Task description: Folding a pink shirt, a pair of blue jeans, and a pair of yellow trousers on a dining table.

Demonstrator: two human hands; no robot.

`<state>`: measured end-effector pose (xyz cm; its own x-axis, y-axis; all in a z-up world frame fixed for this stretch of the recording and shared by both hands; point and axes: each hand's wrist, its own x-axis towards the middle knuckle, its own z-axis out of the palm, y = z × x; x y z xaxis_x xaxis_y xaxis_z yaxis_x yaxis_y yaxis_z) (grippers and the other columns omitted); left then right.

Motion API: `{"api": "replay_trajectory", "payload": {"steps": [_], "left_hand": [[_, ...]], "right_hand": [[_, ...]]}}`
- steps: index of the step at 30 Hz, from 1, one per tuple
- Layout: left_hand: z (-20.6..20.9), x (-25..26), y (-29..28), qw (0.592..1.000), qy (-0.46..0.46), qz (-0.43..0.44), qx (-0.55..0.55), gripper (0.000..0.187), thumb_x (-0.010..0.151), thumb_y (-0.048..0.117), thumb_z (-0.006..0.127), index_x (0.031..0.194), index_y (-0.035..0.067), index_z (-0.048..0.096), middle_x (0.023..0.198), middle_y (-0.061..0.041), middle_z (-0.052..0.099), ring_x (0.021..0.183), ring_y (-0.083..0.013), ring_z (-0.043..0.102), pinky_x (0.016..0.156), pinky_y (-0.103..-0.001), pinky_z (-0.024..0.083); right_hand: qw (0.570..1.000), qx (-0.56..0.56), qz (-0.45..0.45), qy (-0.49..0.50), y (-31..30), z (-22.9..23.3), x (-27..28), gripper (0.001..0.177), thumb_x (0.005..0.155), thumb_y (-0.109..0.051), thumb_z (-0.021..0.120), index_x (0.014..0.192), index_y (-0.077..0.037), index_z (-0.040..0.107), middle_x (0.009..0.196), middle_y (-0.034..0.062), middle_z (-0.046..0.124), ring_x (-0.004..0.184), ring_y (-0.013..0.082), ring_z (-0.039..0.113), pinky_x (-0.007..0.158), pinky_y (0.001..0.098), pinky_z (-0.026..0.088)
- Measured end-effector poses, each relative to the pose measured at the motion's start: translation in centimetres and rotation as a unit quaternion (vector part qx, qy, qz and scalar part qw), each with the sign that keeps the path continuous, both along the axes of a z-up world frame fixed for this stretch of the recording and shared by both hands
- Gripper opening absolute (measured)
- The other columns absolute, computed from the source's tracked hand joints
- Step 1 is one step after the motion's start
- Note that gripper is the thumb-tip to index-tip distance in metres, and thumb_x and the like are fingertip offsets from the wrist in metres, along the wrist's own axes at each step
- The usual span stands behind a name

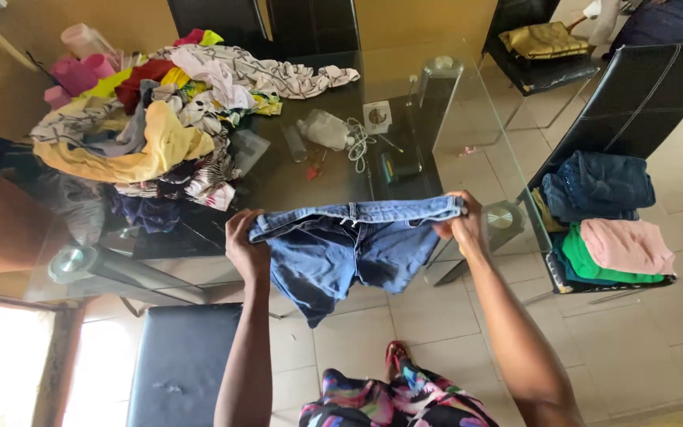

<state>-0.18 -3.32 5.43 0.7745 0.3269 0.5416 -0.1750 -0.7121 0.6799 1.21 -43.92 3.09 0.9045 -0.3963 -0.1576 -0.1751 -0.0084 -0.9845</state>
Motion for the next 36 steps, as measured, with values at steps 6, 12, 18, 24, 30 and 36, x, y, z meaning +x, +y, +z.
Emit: {"api": "replay_trajectory", "payload": {"steps": [6,12,18,24,30,36], "left_hand": [[-2.6,5.1,-3.8,0.957,-0.177,-0.115,-0.198,0.032,0.097,0.015,0.065,0.125,0.002,0.071,0.136,-0.015,0.066,0.134,-0.0285,0.059,0.115,-0.039,0.046],[0.8,12.8,-8.2,0.95,-0.229,-0.088,-0.195,0.032,0.105,0.024,0.064,0.128,0.001,0.069,0.144,-0.013,0.059,0.136,-0.0251,0.058,0.119,-0.036,0.045],[-0.9,23.5,-9.0,0.898,-0.219,-0.201,-0.325,0.028,0.102,0.016,0.071,0.122,-0.001,0.066,0.143,-0.011,0.052,0.125,-0.0197,0.058,0.109,-0.033,0.048],[-8.9,34.5,-8.8,0.865,-0.133,-0.213,-0.434,0.036,0.093,0.0,0.068,0.128,0.006,0.058,0.123,-0.006,0.063,0.11,-0.0153,0.062,0.096,-0.028,0.051],[-18.4,42.7,-8.6,0.878,-0.044,-0.184,-0.44,0.033,0.091,-0.01,0.07,0.118,0.005,0.056,0.11,-0.003,0.06,0.094,-0.0099,0.062,0.082,-0.024,0.053],[-23.9,45.8,-9.4,0.91,0.056,-0.167,-0.375,0.033,0.094,0.005,0.077,0.123,0.0,0.061,0.113,-0.014,0.059,0.092,-0.0177,0.061,0.078,-0.031,0.053]], "right_hand": [[0.941,-0.109,-0.023,-0.32,-3.1,-1.9,5.8,0.017,0.106,-0.009,0.047,0.112,-0.003,0.062,0.109,0.0066,0.07,0.103,0.017,0.065,0.093,0.0298,0.052],[0.891,-0.229,-0.023,-0.392,-3.7,5.5,10.8,0.015,0.109,-0.004,0.053,0.123,-0.002,0.056,0.117,0.0098,0.059,0.112,0.0177,0.059,0.102,0.031,0.047],[0.903,-0.093,0.027,-0.42,-6.7,2.2,22.4,0.022,0.105,0.003,0.058,0.126,-0.003,0.052,0.114,0.0054,0.058,0.108,0.0137,0.059,0.101,0.0285,0.049],[0.932,-0.036,0.04,-0.359,-8.8,-5.7,34.2,0.024,0.104,-0.004,0.064,0.122,-0.007,0.049,0.104,0.0017,0.061,0.096,0.0113,0.06,0.087,0.027,0.049],[0.964,-0.216,-0.017,-0.151,-8.4,-13.3,40.8,0.033,0.097,-0.018,0.07,0.12,-0.005,0.051,0.095,0.0147,0.066,0.083,0.0269,0.068,0.075,0.0387,0.051],[0.928,-0.341,-0.068,-0.136,-8.0,-22.4,44.4,0.034,0.092,-0.024,0.075,0.11,-0.001,0.057,0.103,0.0257,0.065,0.095,0.0471,0.064,0.08,0.0547,0.05]]}}
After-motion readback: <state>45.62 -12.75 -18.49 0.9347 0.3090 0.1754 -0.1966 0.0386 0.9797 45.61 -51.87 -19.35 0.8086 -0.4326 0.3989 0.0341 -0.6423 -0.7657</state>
